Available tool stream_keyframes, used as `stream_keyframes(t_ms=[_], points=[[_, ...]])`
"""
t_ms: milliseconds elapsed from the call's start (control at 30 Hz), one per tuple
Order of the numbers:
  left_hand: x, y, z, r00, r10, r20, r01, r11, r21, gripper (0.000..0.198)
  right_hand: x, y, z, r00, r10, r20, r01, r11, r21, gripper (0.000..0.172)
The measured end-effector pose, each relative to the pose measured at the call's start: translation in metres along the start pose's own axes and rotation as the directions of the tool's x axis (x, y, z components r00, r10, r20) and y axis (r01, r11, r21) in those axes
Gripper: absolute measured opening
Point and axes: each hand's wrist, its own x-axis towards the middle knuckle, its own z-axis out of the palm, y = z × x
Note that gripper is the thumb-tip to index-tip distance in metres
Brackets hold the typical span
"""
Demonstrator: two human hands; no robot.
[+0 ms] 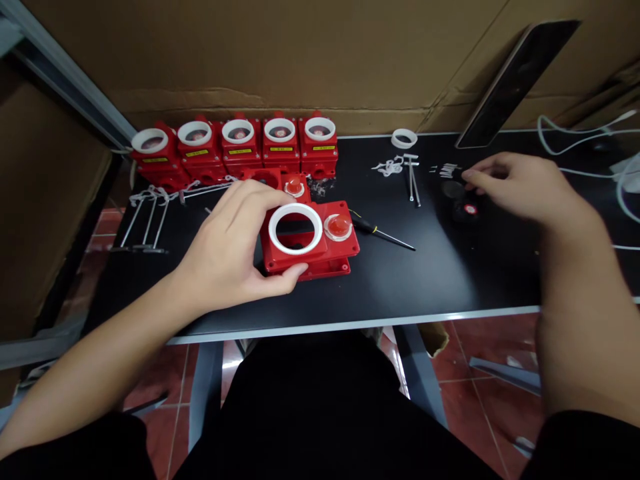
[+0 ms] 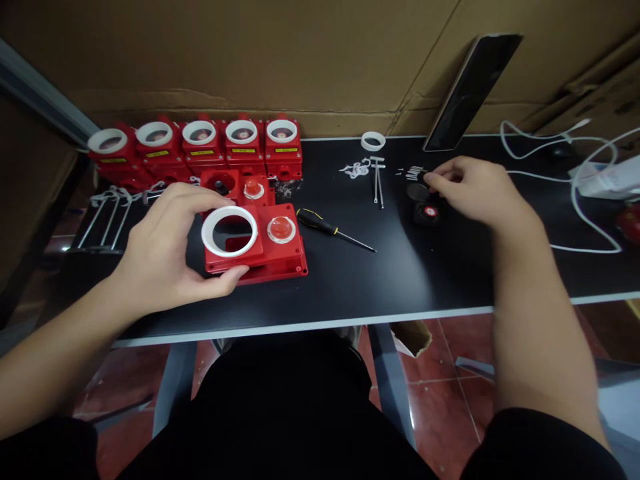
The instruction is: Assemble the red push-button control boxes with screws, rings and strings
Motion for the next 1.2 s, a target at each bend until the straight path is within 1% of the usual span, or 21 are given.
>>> stream_keyframes(t_ms=[167, 267, 333, 400, 467, 533, 567, 600, 633, 667, 700, 733, 767, 800, 867, 933, 1000, 1067, 1133, 1200], points=[[-0.001, -0.001, 0.0, 1.0, 0.007, -0.001, -0.007, 1.0, 0.019, 0.064, -0.004, -0.007, 0.0, 0.999, 0.035, 0.002, -0.035, 0.998, 0.05, 0.014], [-0.001, -0.003, 0.001, 1.0, 0.006, 0.003, -0.006, 0.999, 0.036, 0.061, -0.008, -0.012, -0.008, 0.998, 0.041, -0.05, -0.038, 0.997, 0.064, 0.009], [-0.001, -0.004, 0.0, 1.0, 0.003, 0.017, -0.003, 0.999, 0.045, 0.062, -0.012, -0.019, -0.019, 0.995, 0.03, -0.1, -0.024, 0.998, 0.055, 0.008], [0.0, -0.005, 0.001, 1.0, 0.008, 0.021, -0.008, 0.999, 0.032, 0.062, -0.016, -0.031, -0.033, 0.992, -0.037, -0.121, 0.04, 0.999, 0.024, 0.013], [0.0, -0.006, 0.002, 1.0, 0.009, 0.019, -0.01, 1.0, 0.014, 0.059, -0.022, -0.051, -0.045, 0.981, -0.173, -0.083, 0.173, 0.985, -0.009, 0.022], [0.0, -0.005, 0.003, 1.0, -0.017, 0.026, 0.017, 1.0, 0.016, 0.055, -0.028, -0.079, -0.051, 0.945, -0.322, -0.053, 0.323, 0.946, 0.025, 0.032], [0.0, -0.005, 0.003, 0.998, -0.044, 0.033, 0.043, 0.999, 0.022, 0.055, -0.032, -0.094, -0.05, 0.917, -0.396, -0.042, 0.398, 0.917, 0.042, 0.035], [-0.001, -0.004, 0.003, 0.996, -0.075, 0.044, 0.073, 0.997, 0.028, 0.056, -0.037, -0.111, -0.047, 0.871, -0.491, -0.027, 0.492, 0.868, 0.065, 0.034], [-0.001, -0.004, 0.003, 0.993, -0.102, 0.055, 0.1, 0.995, 0.029, 0.058, -0.042, -0.126, -0.041, 0.81, -0.585, -0.049, 0.587, 0.804, 0.101, 0.03], [-0.001, -0.004, 0.002, 0.991, -0.118, 0.06, 0.117, 0.993, 0.026, 0.06, -0.049, -0.141, -0.033, 0.737, -0.673, -0.063, 0.674, 0.726, 0.134, 0.025], [-0.001, -0.003, 0.001, 0.99, -0.126, 0.061, 0.125, 0.992, 0.019, 0.061, -0.056, -0.153, -0.023, 0.651, -0.757, -0.062, 0.755, 0.636, 0.162, 0.02], [-0.001, -0.003, 0.001, 0.99, -0.127, 0.061, 0.127, 0.992, 0.011, 0.061, -0.064, -0.163, -0.012, 0.583, -0.81, -0.066, 0.805, 0.563, 0.188, 0.019], [-0.001, -0.003, 0.0, 0.991, -0.123, 0.058, 0.123, 0.992, 0.005, 0.061, -0.071, -0.169, -0.001, 0.543, -0.835, -0.086, 0.831, 0.52, 0.199, 0.017], [-0.001, -0.003, -0.001, 0.991, -0.124, 0.055, 0.124, 0.992, 0.002, 0.06, -0.078, -0.172, 0.01, 0.525, -0.847, -0.084, 0.842, 0.503, 0.195, 0.016], [0.0, -0.005, -0.003, 0.989, -0.138, 0.053, 0.138, 0.99, -0.001, 0.058, -0.084, -0.168, 0.027, 0.502, -0.86, -0.093, 0.861, 0.486, 0.148, 0.017], [0.0, -0.009, -0.005, 0.987, -0.157, 0.046, 0.158, 0.987, -0.011, 0.058, -0.08, -0.156, 0.037, 0.5, -0.86, -0.105, 0.865, 0.489, 0.115, 0.017], [0.0, -0.013, -0.006, 0.989, -0.148, 0.027, 0.148, 0.989, -0.027, 0.06, -0.068, -0.143, 0.039, 0.512, -0.85, -0.122, 0.858, 0.5, 0.116, 0.014], [0.0, -0.016, -0.006, 0.994, -0.112, 0.004, 0.112, 0.993, -0.047, 0.061, -0.054, -0.134, 0.037, 0.523, -0.839, -0.148, 0.851, 0.508, 0.132, 0.012], [0.0, -0.018, -0.005, 0.996, -0.081, -0.021, 0.08, 0.995, -0.054, 0.061, -0.047, -0.131, 0.034, 0.524, -0.83, -0.189, 0.851, 0.504, 0.147, 0.012], [0.0, -0.018, -0.003, 0.997, -0.072, -0.042, 0.07, 0.997, -0.044, 0.061, -0.049, -0.134, 0.034, 0.514, -0.825, -0.233, 0.857, 0.487, 0.166, 0.011]])
